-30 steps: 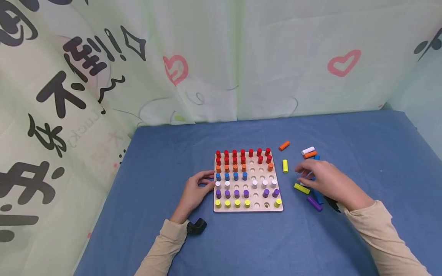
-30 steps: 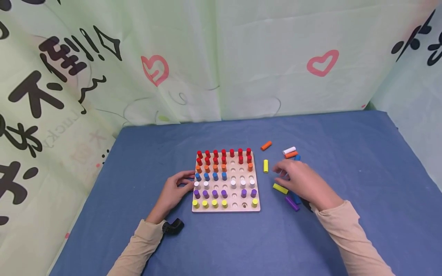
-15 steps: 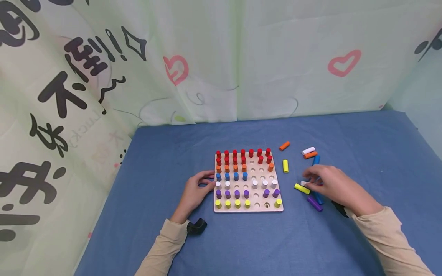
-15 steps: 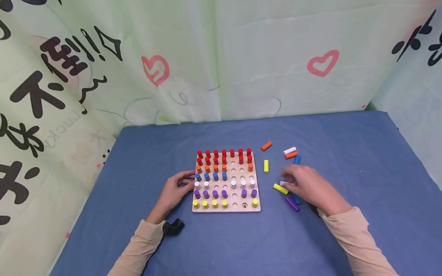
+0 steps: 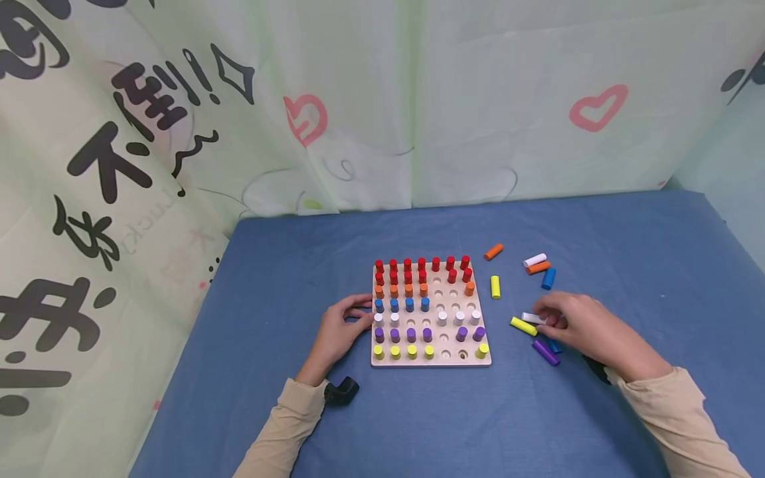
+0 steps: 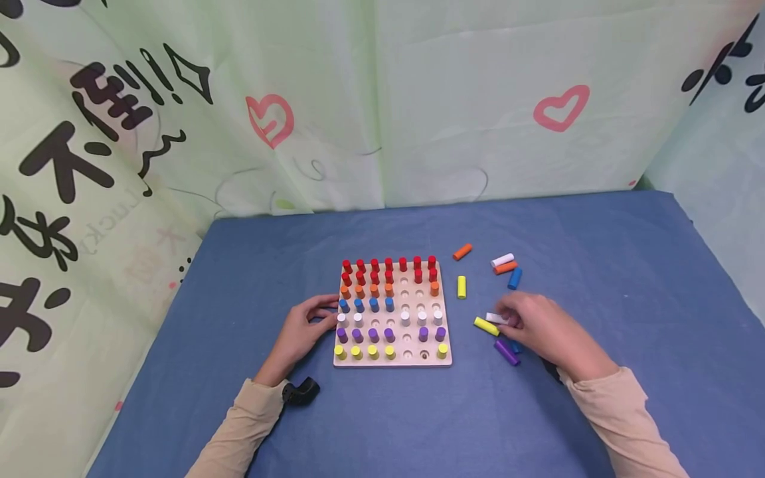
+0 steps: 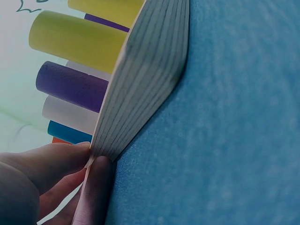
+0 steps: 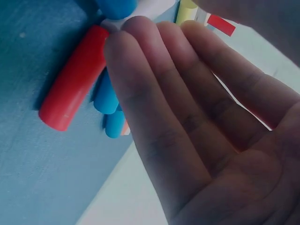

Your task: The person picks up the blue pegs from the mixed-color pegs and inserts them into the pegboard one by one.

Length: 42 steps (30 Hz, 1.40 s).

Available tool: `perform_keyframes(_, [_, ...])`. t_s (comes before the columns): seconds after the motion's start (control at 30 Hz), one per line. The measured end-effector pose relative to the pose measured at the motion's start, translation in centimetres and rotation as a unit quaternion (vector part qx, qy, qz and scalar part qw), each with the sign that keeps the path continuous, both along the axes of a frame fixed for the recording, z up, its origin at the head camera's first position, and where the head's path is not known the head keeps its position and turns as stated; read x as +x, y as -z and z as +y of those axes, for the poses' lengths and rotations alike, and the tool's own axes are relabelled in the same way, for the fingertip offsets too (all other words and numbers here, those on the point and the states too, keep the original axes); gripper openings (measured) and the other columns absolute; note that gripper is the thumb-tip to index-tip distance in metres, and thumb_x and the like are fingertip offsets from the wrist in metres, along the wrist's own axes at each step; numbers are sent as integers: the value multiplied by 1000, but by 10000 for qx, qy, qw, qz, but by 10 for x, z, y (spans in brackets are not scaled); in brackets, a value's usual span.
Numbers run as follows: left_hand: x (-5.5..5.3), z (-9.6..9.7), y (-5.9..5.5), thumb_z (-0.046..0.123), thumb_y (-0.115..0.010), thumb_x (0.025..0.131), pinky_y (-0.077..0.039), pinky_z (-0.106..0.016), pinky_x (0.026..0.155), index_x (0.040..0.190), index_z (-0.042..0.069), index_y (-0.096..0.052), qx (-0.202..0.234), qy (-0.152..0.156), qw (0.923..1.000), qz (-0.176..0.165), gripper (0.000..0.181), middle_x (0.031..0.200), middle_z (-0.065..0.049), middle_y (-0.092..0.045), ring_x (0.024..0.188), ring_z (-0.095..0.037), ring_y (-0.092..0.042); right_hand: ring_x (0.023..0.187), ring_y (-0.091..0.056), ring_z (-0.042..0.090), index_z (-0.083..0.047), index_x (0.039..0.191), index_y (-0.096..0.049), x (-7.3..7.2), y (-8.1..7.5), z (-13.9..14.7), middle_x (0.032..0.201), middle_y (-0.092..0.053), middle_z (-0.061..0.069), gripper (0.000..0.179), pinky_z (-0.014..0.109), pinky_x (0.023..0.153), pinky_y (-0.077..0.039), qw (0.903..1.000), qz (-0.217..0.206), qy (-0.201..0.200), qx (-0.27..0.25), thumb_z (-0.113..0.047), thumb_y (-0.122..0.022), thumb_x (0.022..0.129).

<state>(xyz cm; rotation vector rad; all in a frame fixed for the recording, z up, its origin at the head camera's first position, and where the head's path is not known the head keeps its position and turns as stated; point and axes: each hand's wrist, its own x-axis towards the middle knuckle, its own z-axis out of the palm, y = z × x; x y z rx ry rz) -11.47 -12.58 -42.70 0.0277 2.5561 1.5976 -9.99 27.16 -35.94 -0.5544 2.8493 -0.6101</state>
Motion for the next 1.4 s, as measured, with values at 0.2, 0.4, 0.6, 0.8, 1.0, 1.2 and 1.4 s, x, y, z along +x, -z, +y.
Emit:
perform_keyframes(0.2, [0, 0, 0, 13, -71, 92, -55, -25, 77, 128, 11, -65, 57, 26, 10000, 65, 36, 118, -5, -69, 94, -16, -66, 70, -56, 7, -3, 94, -70, 2, 2, 2, 80, -63, -3, 19, 27, 62, -51, 10000, -12, 27, 31, -6, -81, 79])
perform_keyframes(0.4, [0, 0, 0, 13, -70, 93, -55, -26, 78, 128, 11, -65, 46, 25, 10000, 75, 36, 118, -6, -70, 95, -16, -66, 68, -54, 6, -4, 89, -69, 4, 3, 4, 77, -61, -4, 18, 25, 60, -49, 10000, 21, 35, 11, -5, -83, 76])
perform_keyframes(0.6, [1, 0, -2, 14, -71, 93, -56, -29, 80, 128, 10, -65, 33, 45, 9999, 87, 37, 117, -6, -70, 95, -17, -67, 67, -53, 7, -4, 88, -69, 5, 7, 7, 76, -60, -4, 18, 24, 59, -48, 9999, -100, 56, 60, -5, -82, 77])
perform_keyframes(0.8, [0, 1, -1, 15, -71, 92, -56, -29, 81, 129, 12, -65, -16, -8, 10000, -9, 37, 118, -3, -70, 95, -15, -66, 68, -54, 7, -4, 88, -69, 4, 8, 9, 76, -61, -4, 17, 24, 59, -48, 9999, -119, 98, 15, -7, -82, 77])
perform_keyframes(1.0, [0, 1, 0, 14, -71, 92, -55, -30, 81, 129, 12, -65, -41, -14, 10000, 3, 37, 118, -4, -70, 95, -15, -67, 68, -55, 7, -4, 88, -69, 5, 9, 8, 76, -62, -4, 18, 24, 59, -48, 9995, -213, 210, -25, -8, -83, 77])
perform_keyframes(1.2, [0, 1, -2, 14, -71, 92, -56, -27, 79, 129, 11, -65, 12, 0, 10000, 4, 37, 118, -5, -70, 95, -16, -66, 67, -56, 8, -1, 88, -69, 5, 11, 8, 75, -63, -2, 20, 23, 58, -48, 9988, -367, 307, -36, -8, -83, 76])
perform_keyframes(1.4, [0, 1, -2, 15, -71, 92, -55, -29, 80, 129, 12, -65, -27, -26, 10000, -36, 37, 118, -4, -70, 95, -15, -66, 66, -57, 8, 0, 88, -69, 4, 10, 8, 75, -64, -1, 20, 24, 58, -49, 9990, -356, 261, 35, -8, -84, 76])
